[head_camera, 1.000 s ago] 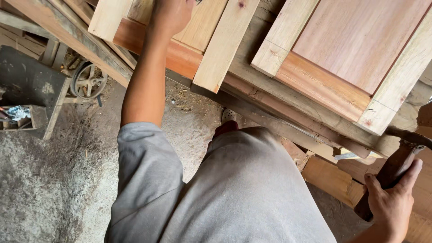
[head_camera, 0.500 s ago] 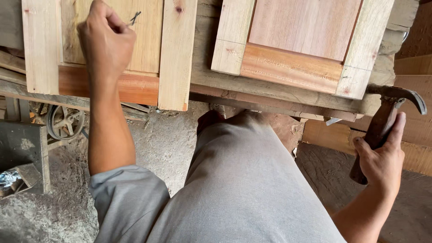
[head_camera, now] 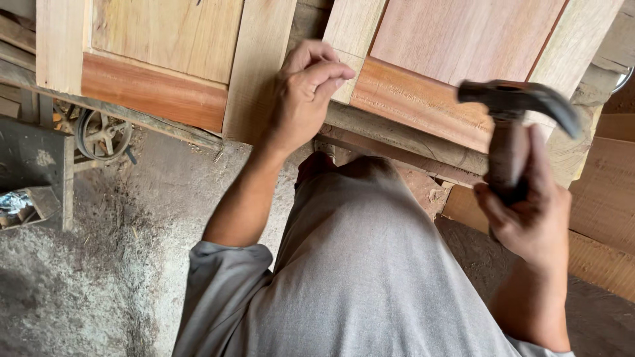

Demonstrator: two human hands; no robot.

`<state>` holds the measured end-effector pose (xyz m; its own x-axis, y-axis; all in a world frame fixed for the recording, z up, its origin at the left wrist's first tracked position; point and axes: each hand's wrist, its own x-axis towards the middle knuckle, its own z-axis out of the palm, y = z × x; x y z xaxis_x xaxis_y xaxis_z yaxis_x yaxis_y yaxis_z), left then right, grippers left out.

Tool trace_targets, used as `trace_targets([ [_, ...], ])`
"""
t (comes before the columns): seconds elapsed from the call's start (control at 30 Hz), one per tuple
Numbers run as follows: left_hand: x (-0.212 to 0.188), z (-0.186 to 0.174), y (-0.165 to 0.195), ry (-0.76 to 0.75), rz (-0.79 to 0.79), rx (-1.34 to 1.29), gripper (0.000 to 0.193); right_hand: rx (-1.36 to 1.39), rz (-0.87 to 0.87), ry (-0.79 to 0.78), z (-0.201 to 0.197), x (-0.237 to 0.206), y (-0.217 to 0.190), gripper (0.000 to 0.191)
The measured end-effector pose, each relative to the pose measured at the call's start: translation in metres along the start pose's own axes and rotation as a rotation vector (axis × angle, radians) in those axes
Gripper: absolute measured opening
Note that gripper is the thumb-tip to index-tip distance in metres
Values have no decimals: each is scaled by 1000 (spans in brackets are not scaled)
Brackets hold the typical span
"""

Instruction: The person applies pink wood filler to the edge of a wooden frame rail using a small putty knife, then fits a wooden panel into the frame and aligns it. They retrieve a hammer and nails from a toolbox and hammer nails along the frame joints to secure the panel.

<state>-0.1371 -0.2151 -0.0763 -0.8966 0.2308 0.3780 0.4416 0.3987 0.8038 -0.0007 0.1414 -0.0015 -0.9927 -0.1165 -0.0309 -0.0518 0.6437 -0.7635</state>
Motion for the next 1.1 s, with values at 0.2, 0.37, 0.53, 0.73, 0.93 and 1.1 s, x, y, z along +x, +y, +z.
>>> trace_targets([
  [0.2,-9,33,-14,138,-86,140,8,-140,-106,-128,15,36,-22,92],
  [0.37,-13,35,-13,205,-104,127,10,-125,-66,-174,19,48,-35,91],
  [0.53,-12,32,-7,194,-45,177,10,-133,-4,-195,22,53,-38,92],
  [0.73,-8,32,-4,191,-30,192,11,-135,-25,-203,29,57,-45,93],
  [0.93,-9,34,-8,190,24,229,17,-216,-161,-202,34,69,-50,100],
  [1.1,-11,36,-13,174,17,230,35,-333,-304,-115,37,78,-56,91],
])
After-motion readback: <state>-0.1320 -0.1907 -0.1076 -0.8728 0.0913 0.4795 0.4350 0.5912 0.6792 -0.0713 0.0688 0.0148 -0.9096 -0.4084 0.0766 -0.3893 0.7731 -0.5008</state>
